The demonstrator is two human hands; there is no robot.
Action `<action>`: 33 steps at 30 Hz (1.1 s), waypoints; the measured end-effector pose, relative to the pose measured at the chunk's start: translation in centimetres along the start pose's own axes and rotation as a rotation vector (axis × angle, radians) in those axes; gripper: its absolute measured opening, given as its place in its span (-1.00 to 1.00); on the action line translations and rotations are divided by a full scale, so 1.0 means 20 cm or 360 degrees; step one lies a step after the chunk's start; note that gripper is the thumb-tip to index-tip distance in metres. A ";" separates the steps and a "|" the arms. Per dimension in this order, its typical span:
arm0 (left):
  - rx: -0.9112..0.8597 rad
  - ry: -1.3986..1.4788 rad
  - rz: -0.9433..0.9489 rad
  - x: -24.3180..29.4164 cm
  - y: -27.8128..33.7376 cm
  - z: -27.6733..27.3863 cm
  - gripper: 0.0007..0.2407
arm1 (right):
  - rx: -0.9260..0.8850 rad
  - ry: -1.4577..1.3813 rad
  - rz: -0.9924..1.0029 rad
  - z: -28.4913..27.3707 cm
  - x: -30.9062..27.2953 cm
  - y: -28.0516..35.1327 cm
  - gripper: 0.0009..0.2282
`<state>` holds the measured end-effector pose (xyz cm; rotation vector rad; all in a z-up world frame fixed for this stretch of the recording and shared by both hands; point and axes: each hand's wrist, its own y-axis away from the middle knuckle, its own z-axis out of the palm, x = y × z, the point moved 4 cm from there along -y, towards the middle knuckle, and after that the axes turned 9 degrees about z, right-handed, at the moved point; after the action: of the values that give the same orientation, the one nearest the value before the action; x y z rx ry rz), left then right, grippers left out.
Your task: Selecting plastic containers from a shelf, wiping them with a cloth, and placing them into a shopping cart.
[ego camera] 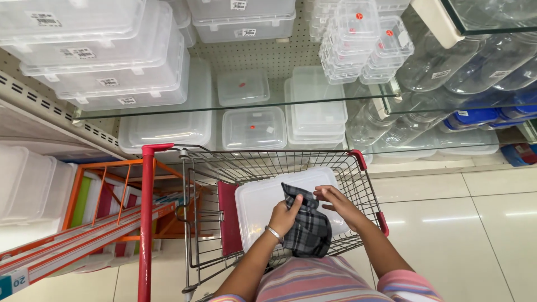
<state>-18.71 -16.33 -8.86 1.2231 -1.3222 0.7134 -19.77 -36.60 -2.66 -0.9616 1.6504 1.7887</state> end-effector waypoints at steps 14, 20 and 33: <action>-0.0902 0.0501 0.0722 0.23 0.17 0.08 -0.62 | 0.0120 -0.0649 0.0205 -0.34 0.03 -0.15 -0.52; 0.0585 -0.0611 0.0300 -0.27 0.12 -0.33 -0.60 | 0.0500 -0.0649 0.0018 -0.55 -0.05 -0.08 -0.52; 0.0856 0.0193 -0.0554 -1.14 0.28 -0.56 -0.65 | -0.0247 0.2565 -0.0824 0.78 0.46 -0.30 -0.47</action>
<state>-24.47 1.05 -27.18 1.7547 -0.8035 0.9016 -23.14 -21.27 -13.52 -2.9690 1.5862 0.5697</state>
